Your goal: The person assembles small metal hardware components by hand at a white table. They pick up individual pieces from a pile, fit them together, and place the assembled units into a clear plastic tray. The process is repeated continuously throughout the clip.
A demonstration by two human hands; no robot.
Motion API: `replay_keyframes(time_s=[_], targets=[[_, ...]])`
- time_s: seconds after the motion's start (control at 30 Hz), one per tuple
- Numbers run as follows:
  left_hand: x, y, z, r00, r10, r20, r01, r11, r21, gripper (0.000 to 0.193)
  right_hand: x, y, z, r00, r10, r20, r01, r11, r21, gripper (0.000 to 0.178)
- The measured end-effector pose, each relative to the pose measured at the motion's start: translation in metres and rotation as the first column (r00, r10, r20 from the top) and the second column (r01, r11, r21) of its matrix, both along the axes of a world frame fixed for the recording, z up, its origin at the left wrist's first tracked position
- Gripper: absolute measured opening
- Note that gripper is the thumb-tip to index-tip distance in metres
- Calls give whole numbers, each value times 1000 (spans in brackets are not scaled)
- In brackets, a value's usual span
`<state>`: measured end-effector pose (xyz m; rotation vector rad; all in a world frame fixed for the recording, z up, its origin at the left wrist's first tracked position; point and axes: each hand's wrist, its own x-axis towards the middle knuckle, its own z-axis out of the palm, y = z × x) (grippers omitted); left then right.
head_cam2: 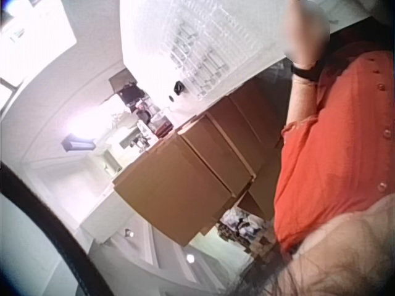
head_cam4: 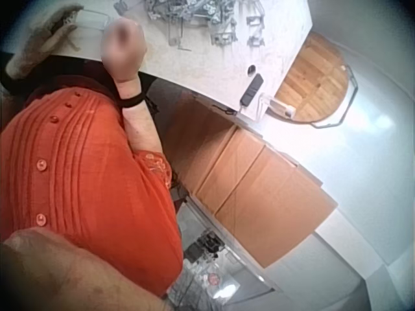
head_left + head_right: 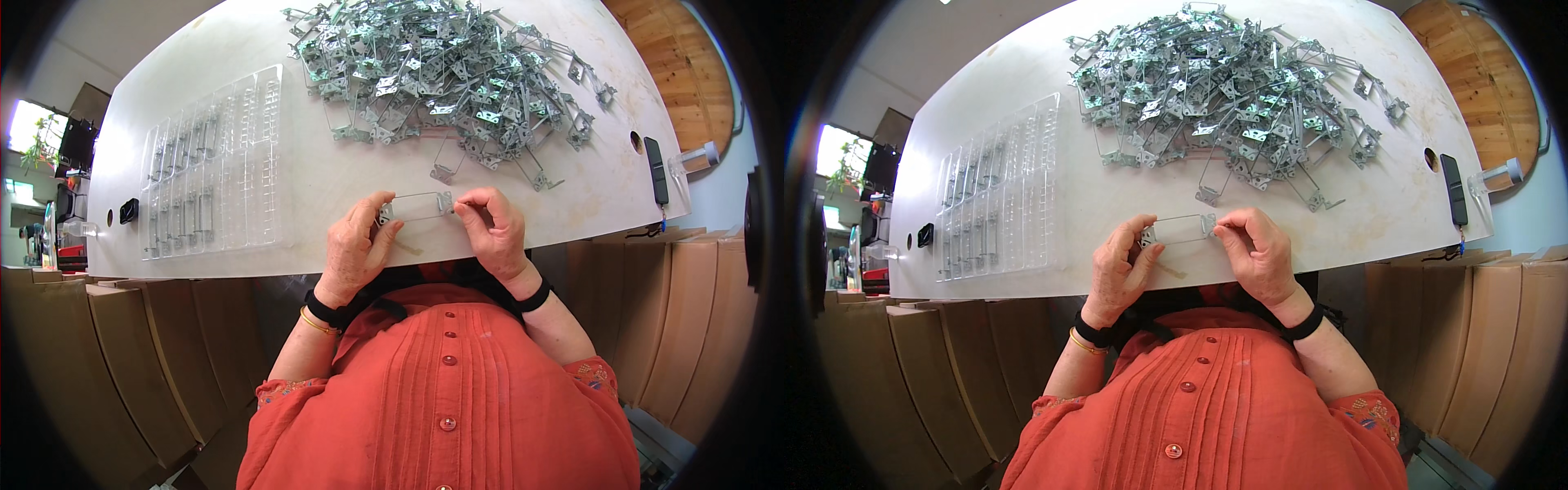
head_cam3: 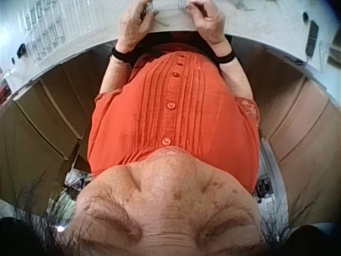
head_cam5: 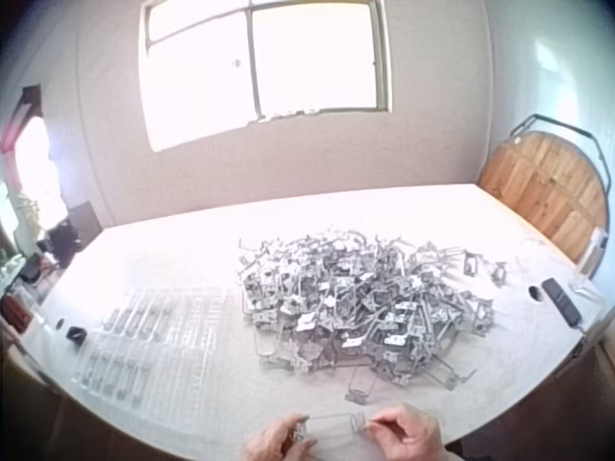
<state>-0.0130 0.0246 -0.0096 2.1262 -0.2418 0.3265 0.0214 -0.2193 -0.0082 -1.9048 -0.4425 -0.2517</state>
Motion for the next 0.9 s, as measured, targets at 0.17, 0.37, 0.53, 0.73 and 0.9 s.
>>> replay_keyframes(time_s=[0.17,0.37,0.53,0.73,0.9], targets=[[0,0,0,1000,-2,17,2,1000,2,39,2,-1,-3,993,24,120,-23,1000,-10,10],[0,0,3,995,4,-96,-11,997,-76,39,4,-2,-4,995,84,-52,-75,985,156,11],[0,1,11,981,-29,-192,6,993,-121,39,6,-1,-5,987,138,-84,-121,976,182,11],[5,-2,19,960,-18,-281,-47,974,-223,41,6,-3,-6,986,140,-90,-129,985,118,11],[9,-6,10,963,7,-270,-77,965,-249,38,4,-5,-3,972,189,-137,-171,977,129,11]])
